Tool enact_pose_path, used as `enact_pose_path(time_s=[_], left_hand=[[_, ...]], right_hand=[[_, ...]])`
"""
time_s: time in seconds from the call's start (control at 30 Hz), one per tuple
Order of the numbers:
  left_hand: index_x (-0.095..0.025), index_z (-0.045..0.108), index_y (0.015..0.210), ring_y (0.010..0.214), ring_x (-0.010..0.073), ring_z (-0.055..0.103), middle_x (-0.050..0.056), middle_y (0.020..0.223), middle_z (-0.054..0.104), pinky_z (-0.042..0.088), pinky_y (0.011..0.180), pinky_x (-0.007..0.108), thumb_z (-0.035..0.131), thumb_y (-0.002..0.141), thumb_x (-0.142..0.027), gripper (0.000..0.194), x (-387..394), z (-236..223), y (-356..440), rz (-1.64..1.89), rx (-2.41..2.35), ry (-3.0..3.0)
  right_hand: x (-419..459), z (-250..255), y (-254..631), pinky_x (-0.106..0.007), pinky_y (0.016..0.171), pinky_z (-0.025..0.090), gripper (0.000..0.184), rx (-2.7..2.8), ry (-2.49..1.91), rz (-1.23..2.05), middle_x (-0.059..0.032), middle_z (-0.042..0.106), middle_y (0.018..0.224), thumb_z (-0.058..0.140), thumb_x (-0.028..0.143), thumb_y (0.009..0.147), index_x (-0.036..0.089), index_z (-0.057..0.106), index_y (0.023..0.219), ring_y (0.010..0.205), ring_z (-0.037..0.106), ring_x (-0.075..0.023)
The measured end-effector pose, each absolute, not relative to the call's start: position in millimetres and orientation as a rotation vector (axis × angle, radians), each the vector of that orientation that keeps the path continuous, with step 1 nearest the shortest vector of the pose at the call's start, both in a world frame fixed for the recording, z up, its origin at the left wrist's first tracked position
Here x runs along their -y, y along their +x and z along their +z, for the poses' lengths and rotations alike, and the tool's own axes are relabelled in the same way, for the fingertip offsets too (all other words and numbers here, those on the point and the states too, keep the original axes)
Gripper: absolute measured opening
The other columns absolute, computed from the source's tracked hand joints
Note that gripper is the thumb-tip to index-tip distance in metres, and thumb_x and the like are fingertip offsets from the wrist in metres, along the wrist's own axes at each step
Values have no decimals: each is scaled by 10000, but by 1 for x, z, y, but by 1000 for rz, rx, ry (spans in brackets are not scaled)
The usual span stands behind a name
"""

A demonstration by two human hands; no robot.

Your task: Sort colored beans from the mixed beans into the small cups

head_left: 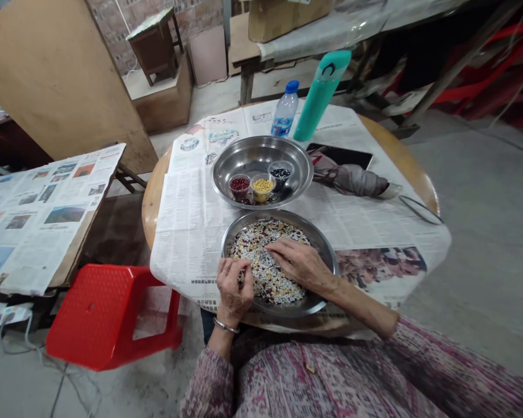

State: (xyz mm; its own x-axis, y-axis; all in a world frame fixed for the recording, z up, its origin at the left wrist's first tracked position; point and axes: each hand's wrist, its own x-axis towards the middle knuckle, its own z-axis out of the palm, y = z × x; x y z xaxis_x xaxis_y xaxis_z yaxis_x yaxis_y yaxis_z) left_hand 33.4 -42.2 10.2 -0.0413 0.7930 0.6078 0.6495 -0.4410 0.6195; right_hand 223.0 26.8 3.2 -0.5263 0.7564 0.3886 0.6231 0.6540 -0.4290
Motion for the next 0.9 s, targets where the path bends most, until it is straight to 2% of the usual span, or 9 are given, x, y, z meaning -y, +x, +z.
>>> enact_pose_path(time_s=[0.27, 0.53, 0.73, 0.9], left_hand=[[-183, 626, 937, 788, 165, 617, 35, 827, 689, 476, 788, 346, 523, 913, -110, 128, 41, 11, 33, 1495, -1566, 2077], [-183, 626, 930, 794, 169, 619, 39, 817, 681, 477, 798, 357, 525, 911, -110, 126, 41, 12, 33, 1504, -1582, 2073], [-189, 632, 911, 879, 193, 621, 56, 862, 676, 474, 860, 398, 547, 892, -118, 112, 41, 12, 32, 1489, -1638, 2041], [-192, 632, 907, 873, 191, 620, 48, 855, 674, 475, 859, 389, 549, 884, -99, 126, 41, 12, 33, 1505, -1637, 2033]], right_hand=[[-27, 9, 223, -372, 872, 525, 216, 2313, -1056, 314, -73, 703, 906, 464, 190, 959, 202, 675, 999, 914, 639, -217], [-29, 15, 222, -365, 835, 542, 204, 2155, -1047, 458, -60, 709, 884, 481, 211, 943, 210, 683, 965, 863, 662, -204], [-40, 32, 219, -282, 621, 527, 227, 1806, -1197, 786, -39, 732, 846, 549, 363, 911, 211, 716, 935, 699, 653, -163], [-64, 41, 220, -284, 600, 505, 240, 1645, -1247, 859, -30, 730, 806, 588, 392, 867, 198, 723, 905, 674, 637, -161]])
